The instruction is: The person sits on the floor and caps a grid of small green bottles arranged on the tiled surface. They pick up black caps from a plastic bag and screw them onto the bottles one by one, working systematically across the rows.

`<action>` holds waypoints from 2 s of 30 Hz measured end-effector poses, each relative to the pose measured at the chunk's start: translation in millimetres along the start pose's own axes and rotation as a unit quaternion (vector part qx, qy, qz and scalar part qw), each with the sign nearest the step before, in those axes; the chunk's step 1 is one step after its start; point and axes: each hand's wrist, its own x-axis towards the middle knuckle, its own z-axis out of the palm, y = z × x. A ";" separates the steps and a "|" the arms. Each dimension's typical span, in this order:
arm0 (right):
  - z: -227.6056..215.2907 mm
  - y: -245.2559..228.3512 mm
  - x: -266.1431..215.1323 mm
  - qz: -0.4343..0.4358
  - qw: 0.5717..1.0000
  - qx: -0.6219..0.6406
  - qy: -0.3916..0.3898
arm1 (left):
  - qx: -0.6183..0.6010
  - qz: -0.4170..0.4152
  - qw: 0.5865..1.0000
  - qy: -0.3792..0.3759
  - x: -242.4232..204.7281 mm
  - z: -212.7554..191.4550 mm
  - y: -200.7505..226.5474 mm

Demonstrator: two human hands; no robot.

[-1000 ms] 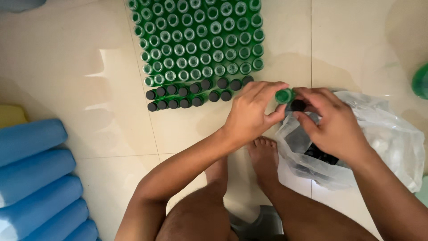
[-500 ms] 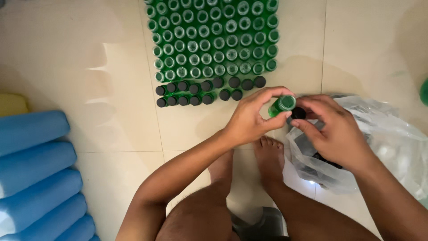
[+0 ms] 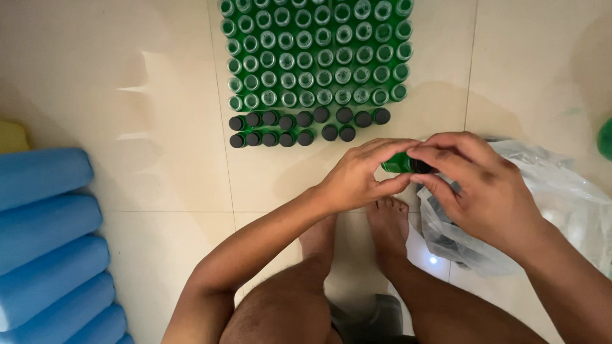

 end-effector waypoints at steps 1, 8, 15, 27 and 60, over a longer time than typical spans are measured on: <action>0.4 -1.5 0.2 -0.012 1.000 -0.020 -0.002 | 0.001 -0.002 1.000 0.003 -1.1 -1.4 0.6; 4.5 -3.6 2.5 -0.050 0.993 -0.110 -0.010 | 0.044 -0.003 0.999 0.007 -5.2 -1.3 1.5; 21.6 2.6 -4.8 -0.002 0.990 -0.137 0.014 | 0.069 0.034 0.997 -0.005 -13.2 7.5 -4.3; 37.8 7.3 5.9 -0.336 0.927 -0.164 -0.034 | -0.057 0.003 0.971 -0.233 -9.3 8.1 1.8; 52.9 -53.6 27.6 -0.601 0.797 0.055 0.034 | -0.213 0.114 0.882 -0.404 -34.6 25.2 -32.4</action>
